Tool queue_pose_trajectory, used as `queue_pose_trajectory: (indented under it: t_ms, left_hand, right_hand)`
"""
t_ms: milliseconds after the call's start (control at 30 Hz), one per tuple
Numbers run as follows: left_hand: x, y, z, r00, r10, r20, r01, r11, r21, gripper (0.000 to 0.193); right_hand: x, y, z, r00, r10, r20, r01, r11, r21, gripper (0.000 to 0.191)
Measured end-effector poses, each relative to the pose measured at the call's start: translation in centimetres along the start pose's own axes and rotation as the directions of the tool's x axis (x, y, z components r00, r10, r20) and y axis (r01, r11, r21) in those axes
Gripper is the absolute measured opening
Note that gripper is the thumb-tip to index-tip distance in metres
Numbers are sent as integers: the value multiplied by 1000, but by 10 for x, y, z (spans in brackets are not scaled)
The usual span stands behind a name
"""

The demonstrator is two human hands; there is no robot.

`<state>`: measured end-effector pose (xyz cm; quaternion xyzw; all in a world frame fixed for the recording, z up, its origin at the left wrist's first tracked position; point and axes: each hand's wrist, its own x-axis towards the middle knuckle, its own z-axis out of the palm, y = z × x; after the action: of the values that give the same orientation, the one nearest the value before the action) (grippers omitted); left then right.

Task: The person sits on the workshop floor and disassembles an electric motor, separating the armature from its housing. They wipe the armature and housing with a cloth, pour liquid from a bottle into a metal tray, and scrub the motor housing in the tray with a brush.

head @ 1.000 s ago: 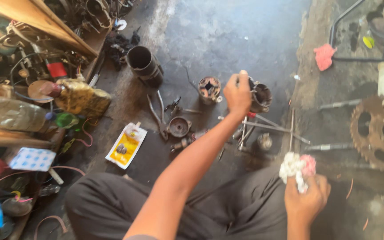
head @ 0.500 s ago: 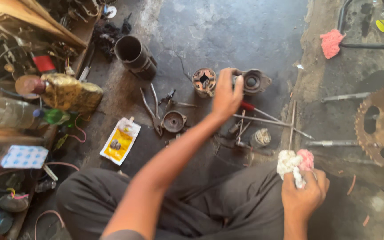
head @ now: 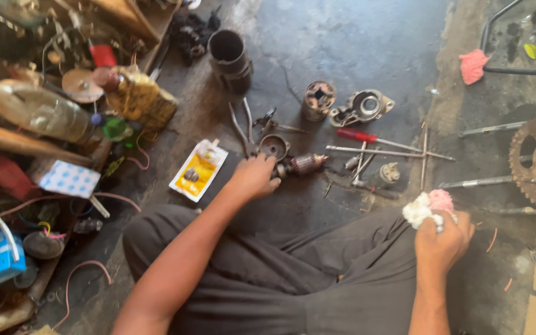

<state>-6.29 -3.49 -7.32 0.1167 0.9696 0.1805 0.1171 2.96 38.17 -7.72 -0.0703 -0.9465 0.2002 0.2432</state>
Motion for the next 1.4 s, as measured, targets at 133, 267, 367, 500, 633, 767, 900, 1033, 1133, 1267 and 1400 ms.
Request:
queue_pose_trajectory:
  t_ms: [133, 267, 367, 500, 633, 767, 900, 1033, 1133, 1267, 1400]
  left_hand:
    - [24, -8, 18, 999, 3, -32, 1, 992, 123, 44]
    - [34, 16, 27, 997, 59, -56, -51, 990, 129, 61]
    - [32, 34, 35, 979, 113, -172, -98, 991, 95, 65]
    - [37, 38, 54, 947, 200, -252, -158, 971, 178, 67]
    - [49, 29, 74, 930, 242, -278, -189, 960, 206, 64]
    - [52, 27, 74, 948, 198, -251, -183, 980, 84, 56]
    - [32, 43, 41, 937, 139, -319, -217, 950, -225, 59]
    - [-12, 70, -4, 869, 72, -489, -373, 746, -552, 69]
    - [-42, 76, -33, 815, 94, -572, -498, 618, -608, 66]
    - [-86, 82, -34, 961, -11, -276, -276, -15, -961, 60]
    - [-105, 71, -30, 973, -99, -206, -210, -24, -977, 50]
  right_hand:
    - [-6, 7, 2, 1000, 25, -14, -23, 992, 124, 22]
    - [-6, 4, 3, 1000, 26, -12, -25, 994, 105, 21]
    - [-5, 0, 7, 998, 43, -36, -43, 999, 12, 26]
    - [-3, -7, 10, 999, -9, -43, 4, 992, -128, 27]
    - [-1, -18, 5, 997, 2, -80, -9, 996, -84, 25]
    - [-4, -33, -7, 963, -227, -149, 209, 969, -130, 37]
    - [-6, -37, -17, 990, -118, 82, 129, 981, -147, 36]
    - [-9, -37, -26, 988, -94, 126, 106, 990, -89, 32]
    - [-18, -51, -34, 970, 121, 212, -195, 906, 375, 33]
    - [-30, -88, -51, 856, 286, 432, -517, 414, 750, 33]
    - [-26, -135, -69, 919, 208, 336, -393, 386, 835, 28]
